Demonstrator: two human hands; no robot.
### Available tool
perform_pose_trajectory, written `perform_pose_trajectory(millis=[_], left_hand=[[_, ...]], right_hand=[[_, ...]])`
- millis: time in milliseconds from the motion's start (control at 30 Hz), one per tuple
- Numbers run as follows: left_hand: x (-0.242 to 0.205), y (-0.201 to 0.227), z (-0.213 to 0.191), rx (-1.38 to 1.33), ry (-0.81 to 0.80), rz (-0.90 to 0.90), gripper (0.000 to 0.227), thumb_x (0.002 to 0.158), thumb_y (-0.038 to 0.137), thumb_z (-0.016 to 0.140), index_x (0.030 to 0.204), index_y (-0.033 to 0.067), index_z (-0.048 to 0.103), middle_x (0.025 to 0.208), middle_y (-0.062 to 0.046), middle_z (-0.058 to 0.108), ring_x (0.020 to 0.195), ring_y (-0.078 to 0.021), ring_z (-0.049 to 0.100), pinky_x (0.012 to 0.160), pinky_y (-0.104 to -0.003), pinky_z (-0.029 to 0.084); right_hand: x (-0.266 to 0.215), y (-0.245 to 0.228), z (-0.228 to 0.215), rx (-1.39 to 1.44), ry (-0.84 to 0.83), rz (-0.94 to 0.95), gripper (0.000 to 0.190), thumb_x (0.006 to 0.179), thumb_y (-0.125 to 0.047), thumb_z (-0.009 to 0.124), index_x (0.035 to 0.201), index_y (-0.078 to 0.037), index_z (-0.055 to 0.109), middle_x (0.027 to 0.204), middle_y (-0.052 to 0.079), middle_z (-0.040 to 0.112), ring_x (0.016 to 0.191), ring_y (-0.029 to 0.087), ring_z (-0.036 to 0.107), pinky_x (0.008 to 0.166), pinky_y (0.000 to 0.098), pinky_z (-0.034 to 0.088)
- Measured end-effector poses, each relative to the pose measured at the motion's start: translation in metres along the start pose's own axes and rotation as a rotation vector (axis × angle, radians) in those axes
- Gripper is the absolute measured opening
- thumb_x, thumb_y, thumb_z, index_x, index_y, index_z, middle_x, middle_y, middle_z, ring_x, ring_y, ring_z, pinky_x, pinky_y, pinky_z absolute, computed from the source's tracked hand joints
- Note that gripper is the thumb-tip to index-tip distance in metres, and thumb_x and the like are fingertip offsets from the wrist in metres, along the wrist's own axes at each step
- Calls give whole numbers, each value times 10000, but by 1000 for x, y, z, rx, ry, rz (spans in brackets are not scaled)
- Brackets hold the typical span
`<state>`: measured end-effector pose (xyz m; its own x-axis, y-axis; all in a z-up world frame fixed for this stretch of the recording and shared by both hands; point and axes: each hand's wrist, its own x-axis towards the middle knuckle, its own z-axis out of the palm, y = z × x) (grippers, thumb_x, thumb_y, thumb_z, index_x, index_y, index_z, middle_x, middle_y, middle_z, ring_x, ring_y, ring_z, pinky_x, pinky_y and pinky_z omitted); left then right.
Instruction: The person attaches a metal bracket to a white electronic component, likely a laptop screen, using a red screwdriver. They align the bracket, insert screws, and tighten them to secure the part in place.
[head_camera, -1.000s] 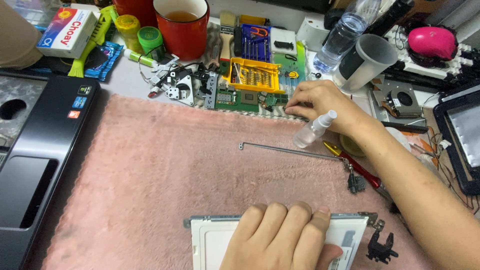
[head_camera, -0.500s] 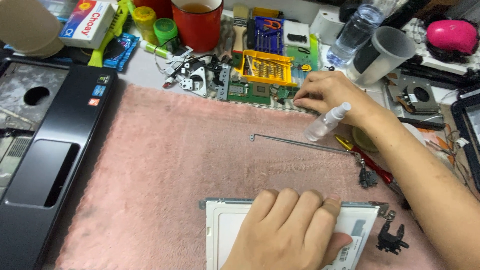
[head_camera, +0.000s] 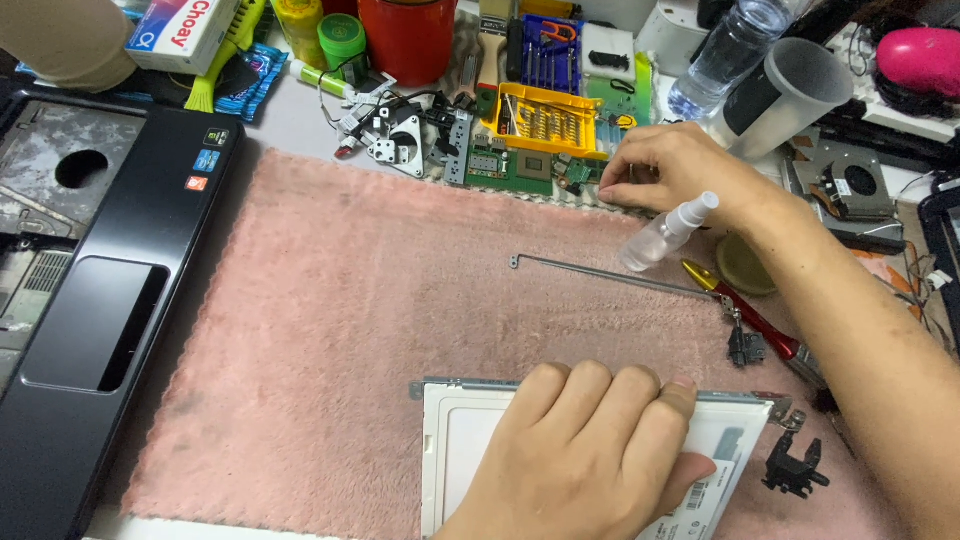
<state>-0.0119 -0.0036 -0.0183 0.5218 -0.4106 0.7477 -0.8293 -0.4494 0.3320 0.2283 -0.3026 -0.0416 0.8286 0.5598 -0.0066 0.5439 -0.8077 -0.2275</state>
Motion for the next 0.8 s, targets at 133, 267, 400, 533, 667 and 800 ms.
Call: perform_pose_trajectory(millis=[133, 267, 400, 533, 667, 800], left_hand=[[0, -2, 1, -1, 4, 6, 533, 1326, 345, 300, 1189, 62, 730, 1009, -98, 639, 800, -298, 530, 712, -438, 353], [0, -2, 2, 3, 5, 11, 543, 1327, 345, 265, 1157, 74, 704, 988, -78, 614, 797, -280, 519, 719, -429, 331], [-1, -2, 1, 6, -2, 12, 512, 1325, 352, 297, 1146, 80, 692, 1001, -85, 617, 821, -290, 534, 738, -439, 341], [-1, -2, 0, 17, -11, 10, 507, 1324, 355, 295, 1136, 93, 686, 990, -73, 604, 819, -287, 527, 744, -439, 337], [-1, -3, 2, 3, 3, 15, 521, 1322, 359, 292, 1116, 84, 683, 1001, -90, 617, 812, -299, 522, 725, -441, 341], [1, -3, 1, -11, 15, 16, 544, 1319, 361, 283, 1162, 59, 708, 1018, -112, 643, 801, -314, 526, 710, -451, 344]], right_hand=[[2, 14, 5, -6, 34, -101, 179, 1019, -331, 884, 1123, -190, 915, 1100, 5, 832, 974, 201, 781, 934, 390, 570], [5, 29, 12, -51, 39, -165, 178, 987, -354, 921, 1093, -213, 933, 1062, -40, 834, 920, 163, 781, 890, 373, 578], [3, 11, 3, -56, -33, -57, 203, 1034, -366, 855, 1104, -182, 903, 1084, 20, 833, 979, 251, 779, 935, 450, 563], [1, 4, -1, -59, -99, -24, 231, 1062, -355, 799, 1147, -153, 874, 1126, 55, 824, 1021, 267, 793, 953, 442, 585], [-6, -10, -11, -4, -98, 36, 230, 1127, -316, 734, 1118, -91, 784, 1085, 84, 788, 968, 265, 753, 894, 416, 579], [-19, -1, -30, 9, 19, -59, 132, 1160, -206, 713, 1156, -79, 749, 1085, 95, 763, 980, 269, 737, 894, 420, 553]])
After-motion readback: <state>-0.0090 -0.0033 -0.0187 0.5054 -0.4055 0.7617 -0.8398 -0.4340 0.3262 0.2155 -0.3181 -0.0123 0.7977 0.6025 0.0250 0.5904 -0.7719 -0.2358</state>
